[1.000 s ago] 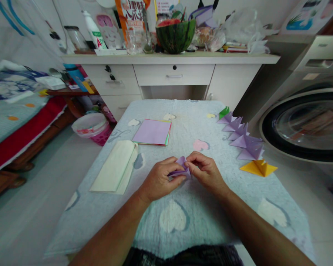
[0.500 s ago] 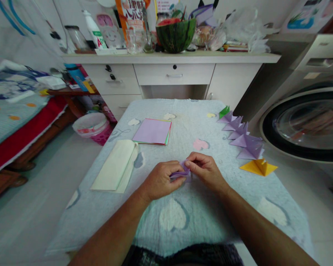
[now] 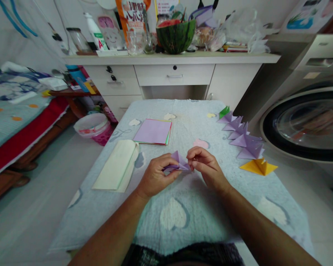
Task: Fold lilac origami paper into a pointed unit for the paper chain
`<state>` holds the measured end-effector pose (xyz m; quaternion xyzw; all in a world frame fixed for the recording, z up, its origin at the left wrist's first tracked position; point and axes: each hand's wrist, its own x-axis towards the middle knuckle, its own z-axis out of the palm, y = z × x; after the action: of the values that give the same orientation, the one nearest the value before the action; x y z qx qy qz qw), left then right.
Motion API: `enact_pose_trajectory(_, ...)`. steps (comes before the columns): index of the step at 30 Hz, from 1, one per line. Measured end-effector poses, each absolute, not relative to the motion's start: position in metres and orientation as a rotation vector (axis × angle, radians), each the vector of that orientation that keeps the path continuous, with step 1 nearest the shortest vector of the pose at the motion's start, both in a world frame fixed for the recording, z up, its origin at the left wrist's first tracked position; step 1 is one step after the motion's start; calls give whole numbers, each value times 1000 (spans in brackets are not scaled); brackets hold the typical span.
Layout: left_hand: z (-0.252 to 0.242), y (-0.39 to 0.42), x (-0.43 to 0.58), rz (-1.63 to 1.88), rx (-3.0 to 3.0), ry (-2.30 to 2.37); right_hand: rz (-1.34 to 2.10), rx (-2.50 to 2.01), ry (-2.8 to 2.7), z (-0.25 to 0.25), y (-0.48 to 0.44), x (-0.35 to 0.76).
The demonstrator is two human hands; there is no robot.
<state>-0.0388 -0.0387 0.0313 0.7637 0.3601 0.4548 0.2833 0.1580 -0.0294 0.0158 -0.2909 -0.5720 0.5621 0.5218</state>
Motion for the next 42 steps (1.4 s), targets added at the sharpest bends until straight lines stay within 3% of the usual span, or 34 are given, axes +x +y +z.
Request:
enact_pose_trajectory(13,30,-39,-41,1373,2071,1031,832,-762,-1913,30,-37,152)
enact_pose_trajectory(25,37,-41,-38,1288,2053,1082,846,-768,-1935,30,-38,152)
enact_pose_trajectory(34,34,-42,-39,1333,1879,1130,1123,-897,-1674,24,-38,149)
enact_pose_trajectory(42,35,-44,-37,1344,1831,1083,1158,-937,-1698,27,-37,150)
